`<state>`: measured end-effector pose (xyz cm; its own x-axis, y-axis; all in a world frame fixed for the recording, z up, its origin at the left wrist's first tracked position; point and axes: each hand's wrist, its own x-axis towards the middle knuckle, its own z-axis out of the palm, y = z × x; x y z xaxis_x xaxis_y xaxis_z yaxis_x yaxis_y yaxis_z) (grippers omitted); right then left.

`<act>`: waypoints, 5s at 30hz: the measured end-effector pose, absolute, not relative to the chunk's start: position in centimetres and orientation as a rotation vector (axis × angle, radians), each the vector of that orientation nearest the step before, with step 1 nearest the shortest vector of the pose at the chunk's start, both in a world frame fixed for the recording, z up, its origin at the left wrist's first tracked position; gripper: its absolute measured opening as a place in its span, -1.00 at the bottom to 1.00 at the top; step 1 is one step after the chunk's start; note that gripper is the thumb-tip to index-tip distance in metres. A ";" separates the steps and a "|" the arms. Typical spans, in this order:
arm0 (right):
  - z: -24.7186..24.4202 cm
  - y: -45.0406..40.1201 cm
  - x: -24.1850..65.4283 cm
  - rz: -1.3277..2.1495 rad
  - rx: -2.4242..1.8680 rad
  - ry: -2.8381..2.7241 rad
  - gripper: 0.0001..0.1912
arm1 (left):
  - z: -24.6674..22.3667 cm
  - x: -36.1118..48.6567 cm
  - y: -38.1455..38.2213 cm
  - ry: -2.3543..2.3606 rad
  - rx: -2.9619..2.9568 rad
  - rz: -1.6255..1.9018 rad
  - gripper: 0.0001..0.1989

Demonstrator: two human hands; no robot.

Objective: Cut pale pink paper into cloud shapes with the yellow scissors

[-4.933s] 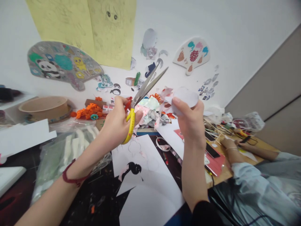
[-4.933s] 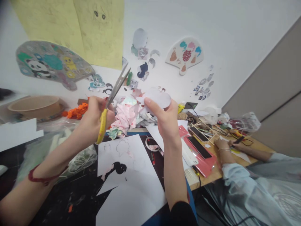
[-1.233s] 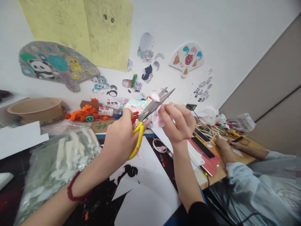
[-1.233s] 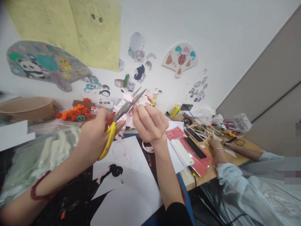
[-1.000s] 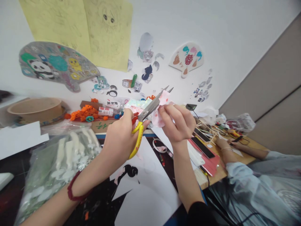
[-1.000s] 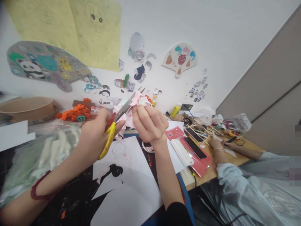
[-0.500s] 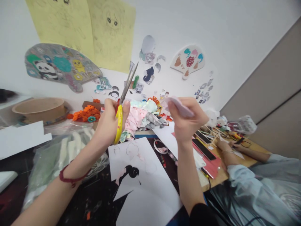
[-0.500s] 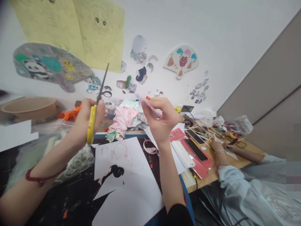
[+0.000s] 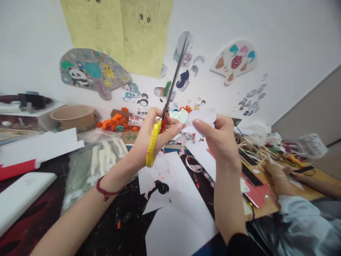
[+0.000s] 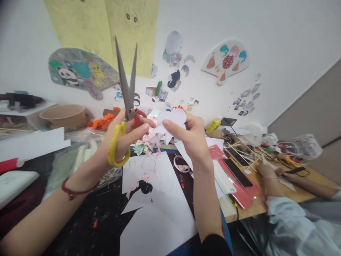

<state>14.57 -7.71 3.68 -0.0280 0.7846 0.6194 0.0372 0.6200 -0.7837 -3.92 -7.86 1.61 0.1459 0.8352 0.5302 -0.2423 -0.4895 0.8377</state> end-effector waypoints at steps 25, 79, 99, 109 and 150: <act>0.8 -3.1 15.1 0.909 -0.869 -1.530 -0.64 | -2.4 -4.0 -4.9 0.940 1.437 1.676 -0.61; -11.8 -8.4 9.5 1.053 -0.895 -1.276 -0.75 | -10.5 -4.3 -11.4 1.091 1.351 1.737 -0.63; -11.2 -8.5 10.2 1.038 -0.930 -1.350 -0.75 | -10.7 -5.2 -10.5 1.034 1.536 1.755 -0.58; -11.6 -8.7 10.0 1.164 -0.898 -1.491 -0.85 | -10.8 -5.4 -10.1 0.949 1.390 1.742 -0.51; -12.2 -9.2 9.7 1.268 -0.987 -1.534 -0.77 | -10.2 -5.6 -10.5 0.998 1.491 1.791 -0.55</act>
<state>9.67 -9.24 -12.16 -0.2891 0.9467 0.1421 0.0385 0.1598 -0.9864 -5.61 -10.50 -10.22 -0.1917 0.8244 0.5325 0.0193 -0.5393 0.8419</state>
